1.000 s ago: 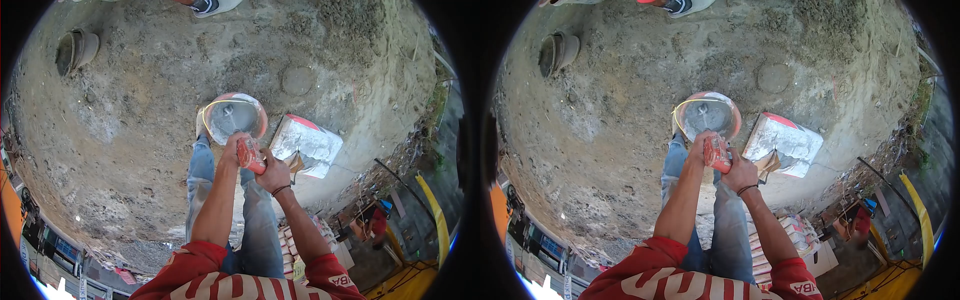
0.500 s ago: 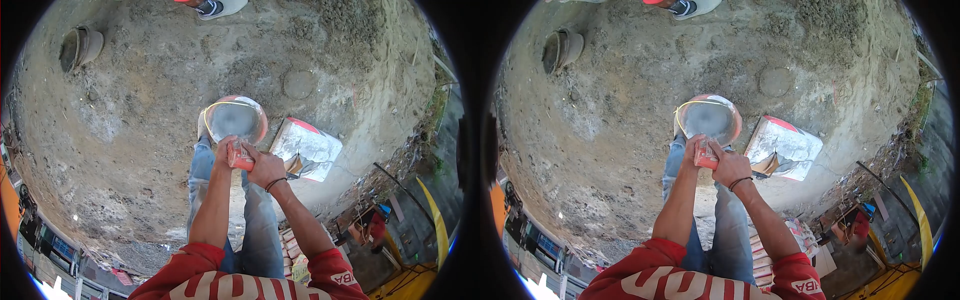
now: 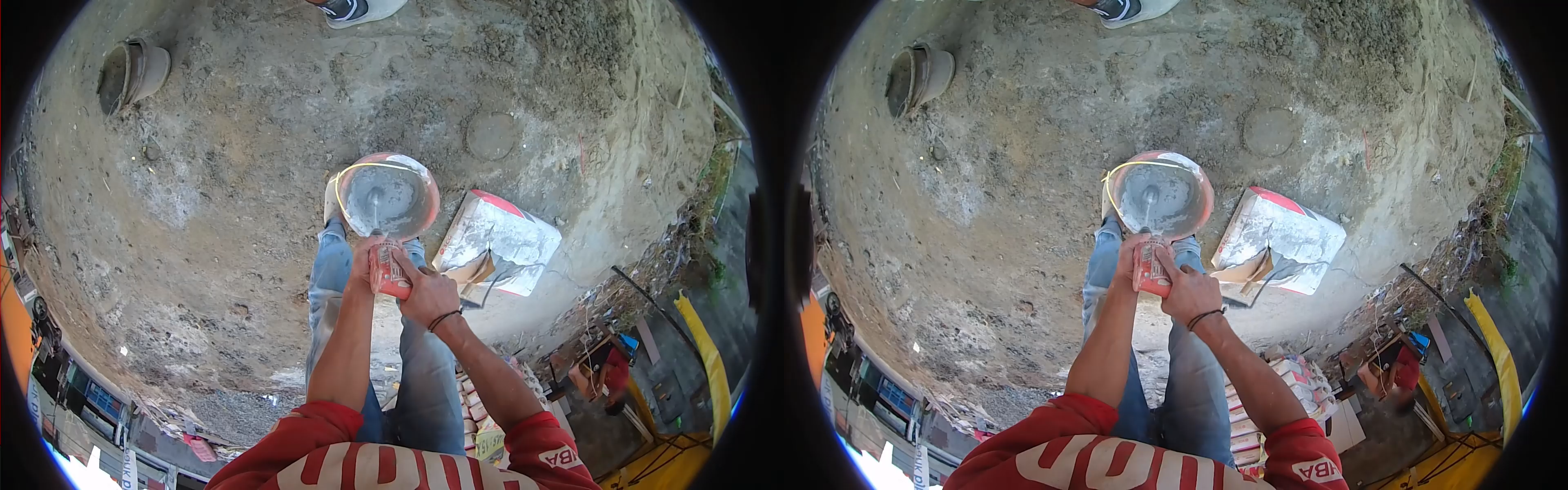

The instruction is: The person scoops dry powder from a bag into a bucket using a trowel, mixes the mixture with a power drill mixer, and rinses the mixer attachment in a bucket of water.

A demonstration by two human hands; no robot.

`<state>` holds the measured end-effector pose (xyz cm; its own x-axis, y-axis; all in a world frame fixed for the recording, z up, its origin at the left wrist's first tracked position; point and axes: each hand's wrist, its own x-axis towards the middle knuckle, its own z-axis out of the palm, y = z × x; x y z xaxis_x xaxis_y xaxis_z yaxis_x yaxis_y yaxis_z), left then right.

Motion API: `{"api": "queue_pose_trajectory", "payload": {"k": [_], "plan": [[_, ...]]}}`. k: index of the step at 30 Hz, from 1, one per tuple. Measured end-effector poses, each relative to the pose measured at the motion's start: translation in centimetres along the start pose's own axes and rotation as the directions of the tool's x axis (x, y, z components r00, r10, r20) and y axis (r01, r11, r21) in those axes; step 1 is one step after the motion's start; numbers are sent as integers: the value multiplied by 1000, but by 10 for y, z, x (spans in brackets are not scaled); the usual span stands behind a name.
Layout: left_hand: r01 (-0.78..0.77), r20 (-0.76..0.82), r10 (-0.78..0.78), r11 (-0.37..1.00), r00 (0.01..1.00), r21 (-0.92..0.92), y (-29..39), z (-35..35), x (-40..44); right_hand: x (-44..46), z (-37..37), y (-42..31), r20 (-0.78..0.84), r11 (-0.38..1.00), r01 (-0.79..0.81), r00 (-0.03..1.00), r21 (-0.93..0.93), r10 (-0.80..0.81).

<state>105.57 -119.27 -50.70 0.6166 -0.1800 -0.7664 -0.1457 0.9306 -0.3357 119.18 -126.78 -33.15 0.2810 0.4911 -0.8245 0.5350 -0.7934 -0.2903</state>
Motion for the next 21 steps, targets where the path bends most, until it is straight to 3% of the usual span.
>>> {"api": "queue_pose_trajectory", "payload": {"k": [4, 6, 9, 13, 15, 21], "plan": [[-66, 33, 63, 993, 997, 100, -4, -2, 1, -2, 10, 8, -33, 1000, 3, 999, 20, -3], [6, -22, -6, 1000, 1000, 21, -4, 1, -4, -4, 13, 6, -40, 1000, -3, 999, 15, 4], [24, -58, -20, 998, 998, 62, -4, 2, -2, -5, 14, 5, -26, 999, -22, 999, 42, 23], [80, -12, -79, 996, 997, 51, -1, 5, -6, -5, 18, 6, -20, 995, -43, 999, 89, 45], [30, -98, -26, 999, 995, 45, -3, 7, -5, -6, 20, 6, -22, 994, -48, 999, 96, 50], [-29, -83, 39, 992, 996, 119, -8, 11, -6, -8, 25, 11, -11, 993, -53, 998, 108, 55]]}}
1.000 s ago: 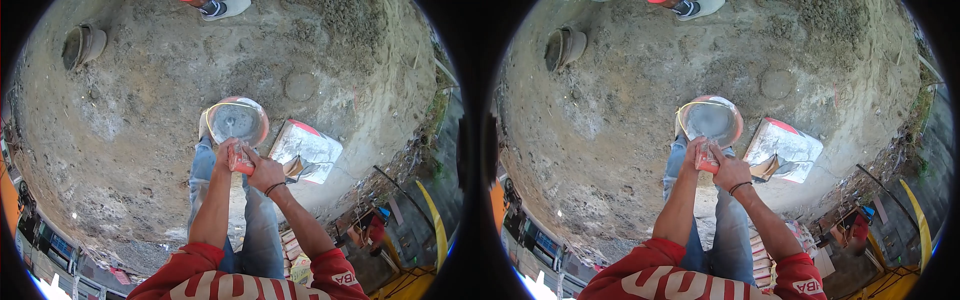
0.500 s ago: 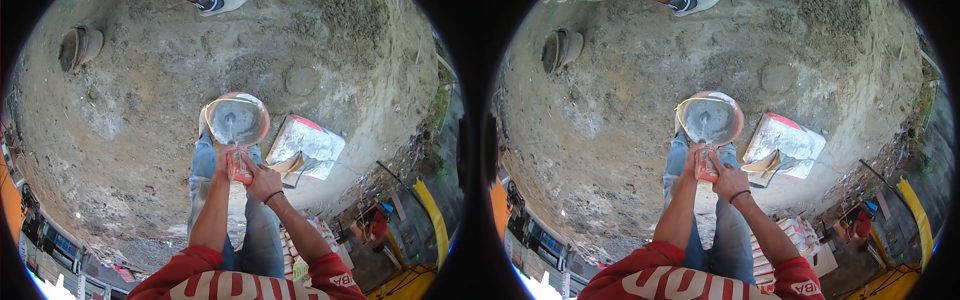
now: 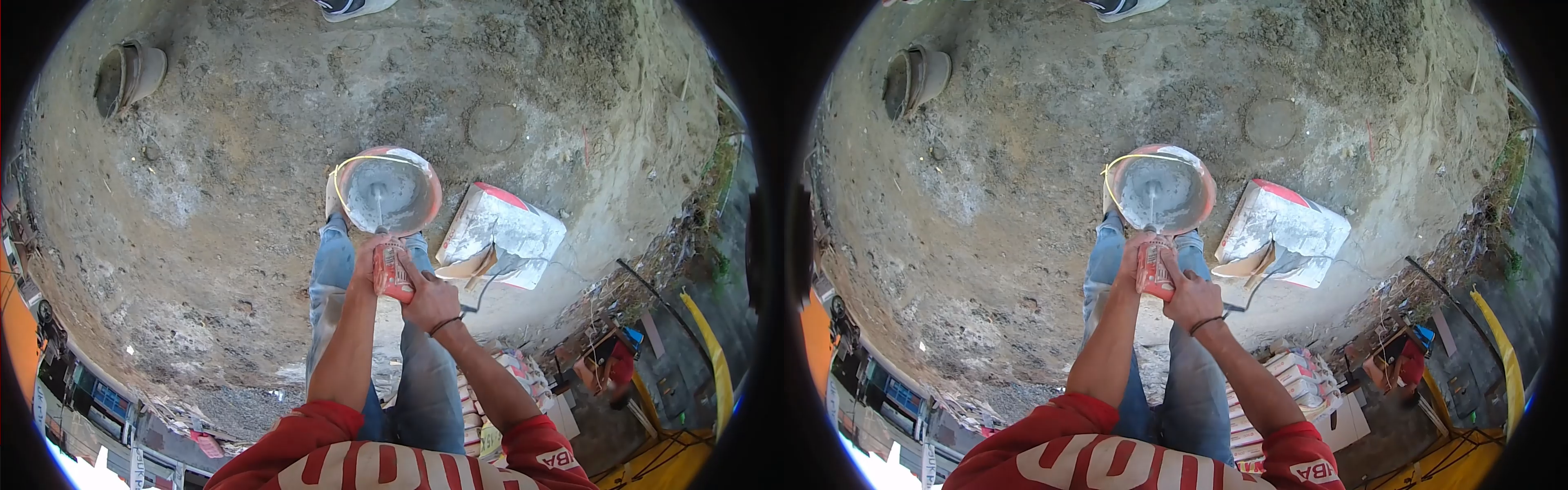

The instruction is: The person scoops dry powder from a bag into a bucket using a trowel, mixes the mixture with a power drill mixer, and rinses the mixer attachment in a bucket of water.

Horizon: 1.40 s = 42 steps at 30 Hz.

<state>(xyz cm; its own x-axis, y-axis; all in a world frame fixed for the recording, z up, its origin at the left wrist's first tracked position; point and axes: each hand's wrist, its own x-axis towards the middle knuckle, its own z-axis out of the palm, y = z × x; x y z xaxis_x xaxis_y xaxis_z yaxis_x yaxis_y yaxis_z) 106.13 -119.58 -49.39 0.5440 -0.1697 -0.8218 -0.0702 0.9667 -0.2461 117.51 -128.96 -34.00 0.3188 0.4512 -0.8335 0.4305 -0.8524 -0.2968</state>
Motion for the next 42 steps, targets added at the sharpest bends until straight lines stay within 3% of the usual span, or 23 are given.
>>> {"api": "queue_pose_trajectory", "payload": {"k": [9, 13, 19, 28, 42], "plan": [[28, -59, -32, 998, 998, -64, 0, -13, 9, 0, 3, -6, -13, 1000, -19, 1000, -7, 19], [19, -5, -19, 998, 1000, -63, 4, -11, 3, 1, 4, -8, -54, 1000, -1, 999, 3, 1], [58, -39, -61, 994, 997, -91, 5, -7, 0, 0, 6, -12, -7, 999, -37, 999, -5, 37], [20, -41, -22, 999, 999, -45, 10, -3, -5, 0, 16, -14, -77, 999, -32, 996, 31, 34], [54, -74, -54, 999, 996, -5, 14, 0, -7, 2, 11, -18, -30, 998, -48, 998, 36, 49]]}}
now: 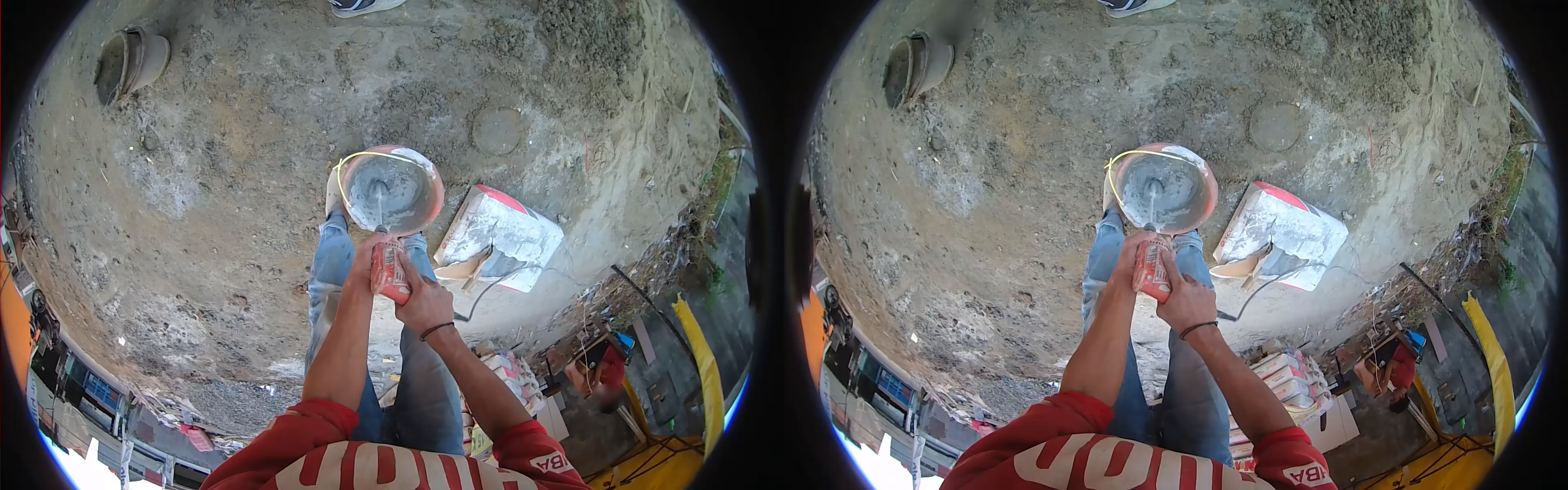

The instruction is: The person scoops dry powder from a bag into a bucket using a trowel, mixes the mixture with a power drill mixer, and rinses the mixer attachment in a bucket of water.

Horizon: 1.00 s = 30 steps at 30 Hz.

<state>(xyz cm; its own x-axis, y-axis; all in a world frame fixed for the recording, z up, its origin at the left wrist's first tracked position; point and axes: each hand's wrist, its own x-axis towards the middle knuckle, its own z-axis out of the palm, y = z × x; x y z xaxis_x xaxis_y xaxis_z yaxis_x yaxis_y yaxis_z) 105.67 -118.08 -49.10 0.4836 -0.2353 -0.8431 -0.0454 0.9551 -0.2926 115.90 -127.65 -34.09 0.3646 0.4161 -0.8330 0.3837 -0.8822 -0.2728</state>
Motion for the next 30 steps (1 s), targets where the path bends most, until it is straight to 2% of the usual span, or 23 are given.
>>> {"api": "queue_pose_trajectory", "payload": {"k": [4, 6, 15, 22, 27, 28, 30], "plan": [[-28, 31, 27, 999, 999, 24, 2, 1, -2, 0, 2, 2, -43, 1000, 14, 999, 19, -13], [-23, -34, 24, 1000, 999, 10, 4, 5, -4, 0, 0, -2, -38, 1000, -2, 999, 12, 2], [-11, -1, 11, 1000, 1000, 21, 6, 7, -1, 4, -2, 0, -14, 999, -13, 1000, 37, 13], [6, -40, -4, 999, 999, 39, 7, 11, -2, 4, -3, -1, -18, 999, -40, 999, 14, 40], [-57, -29, 60, 994, 998, 91, 8, 3, 8, 6, -8, -4, -14, 999, -34, 999, -9, 34], [-56, -30, 59, 995, 998, 88, 6, 1, 10, 6, -10, -6, -2, 999, -41, 999, -26, 41], [2, 57, 1, 998, 998, -59, 7, 4, 7, 9, -12, -3, -4, 1000, -15, 1000, -27, 15]]}}
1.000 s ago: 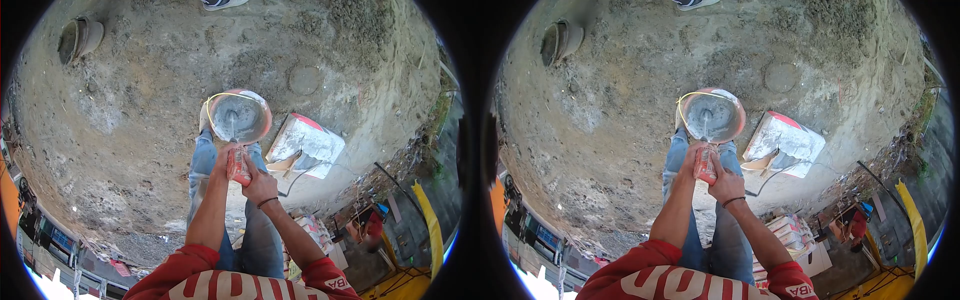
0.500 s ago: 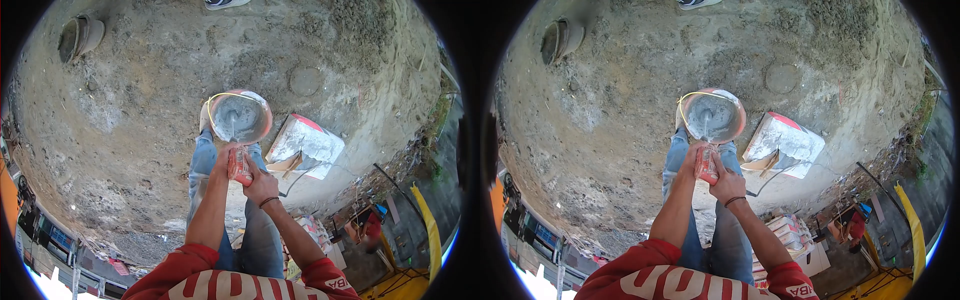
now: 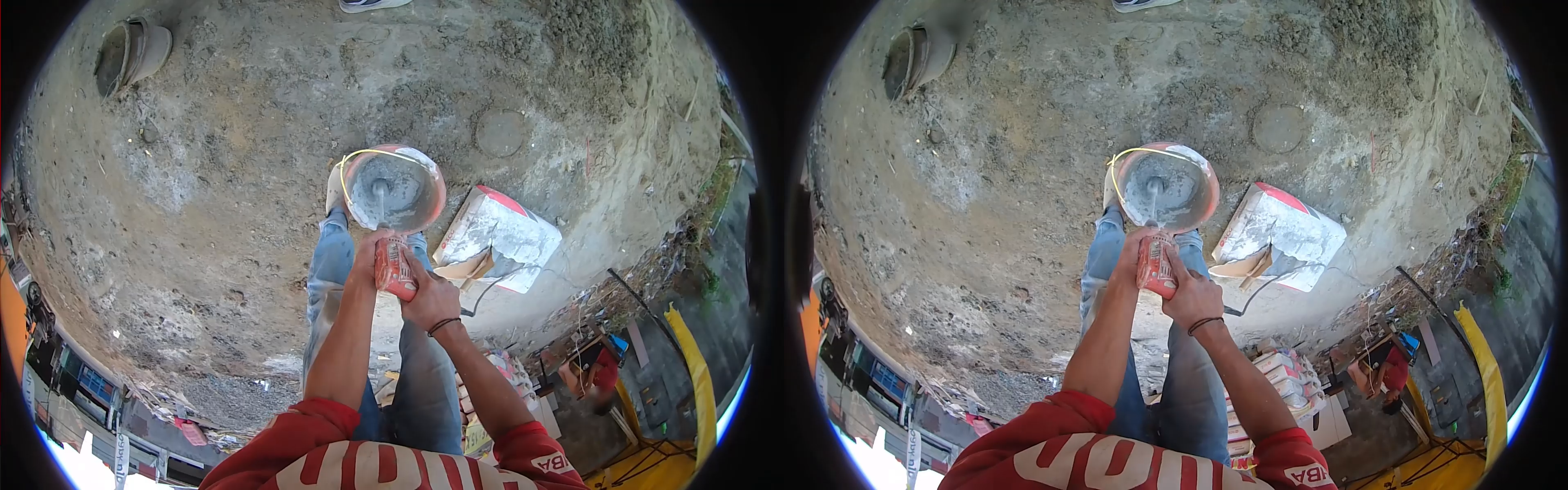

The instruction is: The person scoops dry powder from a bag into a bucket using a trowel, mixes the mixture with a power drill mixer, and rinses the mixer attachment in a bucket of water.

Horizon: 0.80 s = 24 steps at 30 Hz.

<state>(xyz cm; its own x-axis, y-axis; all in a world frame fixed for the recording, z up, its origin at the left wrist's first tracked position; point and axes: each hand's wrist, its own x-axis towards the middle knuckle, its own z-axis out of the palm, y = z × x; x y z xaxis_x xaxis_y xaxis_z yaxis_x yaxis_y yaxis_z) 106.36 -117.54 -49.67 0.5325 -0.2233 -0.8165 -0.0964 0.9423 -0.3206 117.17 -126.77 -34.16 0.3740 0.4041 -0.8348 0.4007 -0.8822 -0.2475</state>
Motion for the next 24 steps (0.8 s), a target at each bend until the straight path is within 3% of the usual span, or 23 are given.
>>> {"api": "queue_pose_trajectory", "payload": {"k": [3, 15, 18, 24], "plan": [[-1, 24, 4, 992, 1000, -125, -7, 6, -7, -2, 0, -2, 13, 1000, 19, 1000, -23, -19], [2, -78, -10, 995, 997, -97, -15, -28, -3, -16, 32, 4, -20, 1000, 5, 1000, -6, -6], [17, -67, -18, 1000, 998, -6, -11, -26, -14, -19, 43, 3, -49, 1000, 20, 999, 11, -19], [79, 28, -78, 996, 997, -31, -15, -47, -19, -29, 61, 5, -51, 997, 77, 996, -28, -78]]}}
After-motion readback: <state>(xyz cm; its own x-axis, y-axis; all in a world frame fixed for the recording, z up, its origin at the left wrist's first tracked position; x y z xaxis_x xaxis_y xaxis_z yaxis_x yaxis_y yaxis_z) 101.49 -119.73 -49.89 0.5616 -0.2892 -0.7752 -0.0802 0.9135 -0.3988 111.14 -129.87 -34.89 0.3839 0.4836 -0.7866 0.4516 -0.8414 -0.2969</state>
